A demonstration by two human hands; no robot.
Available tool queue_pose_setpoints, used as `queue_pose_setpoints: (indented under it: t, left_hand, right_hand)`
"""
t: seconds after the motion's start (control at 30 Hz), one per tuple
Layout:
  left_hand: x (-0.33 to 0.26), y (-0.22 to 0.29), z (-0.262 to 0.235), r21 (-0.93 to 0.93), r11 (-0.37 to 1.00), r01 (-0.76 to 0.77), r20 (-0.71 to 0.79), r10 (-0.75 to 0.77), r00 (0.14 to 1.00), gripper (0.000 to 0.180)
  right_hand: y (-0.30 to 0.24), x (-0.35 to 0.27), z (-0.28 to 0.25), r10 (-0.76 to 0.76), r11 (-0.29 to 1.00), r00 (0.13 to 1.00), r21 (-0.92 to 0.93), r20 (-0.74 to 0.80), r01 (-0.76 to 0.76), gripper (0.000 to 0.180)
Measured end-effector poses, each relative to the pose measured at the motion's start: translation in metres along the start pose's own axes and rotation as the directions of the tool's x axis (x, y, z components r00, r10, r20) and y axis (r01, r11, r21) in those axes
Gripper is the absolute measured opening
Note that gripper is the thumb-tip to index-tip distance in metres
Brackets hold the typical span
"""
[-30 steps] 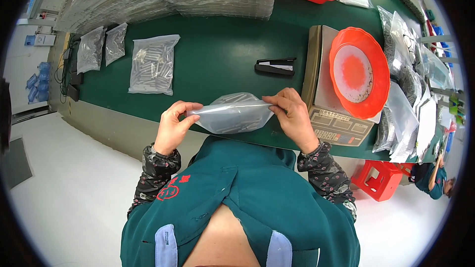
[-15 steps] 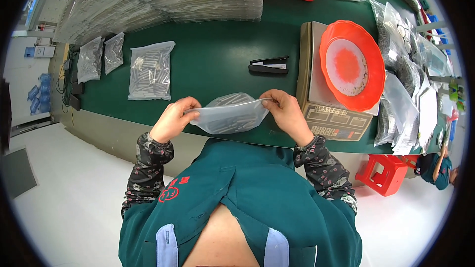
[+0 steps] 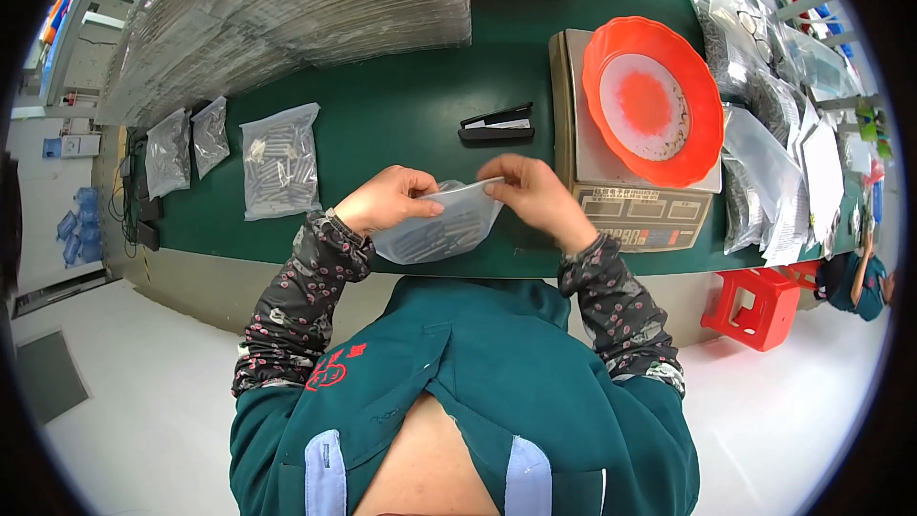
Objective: Bagging, weighing, and stapling small metal components at a factory workbench.
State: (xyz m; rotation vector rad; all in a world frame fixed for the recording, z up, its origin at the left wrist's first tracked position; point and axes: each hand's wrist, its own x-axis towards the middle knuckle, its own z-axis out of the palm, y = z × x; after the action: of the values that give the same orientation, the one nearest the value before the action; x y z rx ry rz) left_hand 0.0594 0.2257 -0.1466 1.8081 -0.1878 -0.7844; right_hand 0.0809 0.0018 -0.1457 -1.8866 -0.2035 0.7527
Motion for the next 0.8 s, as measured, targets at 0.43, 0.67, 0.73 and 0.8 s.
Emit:
queue_pose_setpoints:
  t: [0.43,0.67,0.73,0.8]
  left_hand:
    - [0.008,-0.008,-0.001,-0.062,0.998,0.008,0.049,-0.005,0.999,0.017]
    - [0.01,-0.008,-0.003,-0.021,1.0,0.004,0.063,-0.003,0.998,0.016]
    - [0.01,-0.011,-0.001,-0.045,0.999,0.009,0.07,-0.006,0.998,0.016]
    - [0.01,-0.01,0.0,-0.021,0.999,-0.027,0.04,0.028,0.999,0.016]
  right_hand:
    - [0.018,0.076,-0.01,-0.267,0.389,0.962,-0.92,-0.057,0.053,0.059]
    - [-0.044,0.016,-0.006,-0.215,0.623,0.908,0.666,-0.359,0.41,0.039]
    - [-0.051,0.014,0.014,-0.054,0.88,0.775,0.337,-0.629,0.335,0.029]
    - [-0.043,0.018,0.031,-0.21,0.916,0.659,0.091,-0.722,0.391,0.026]
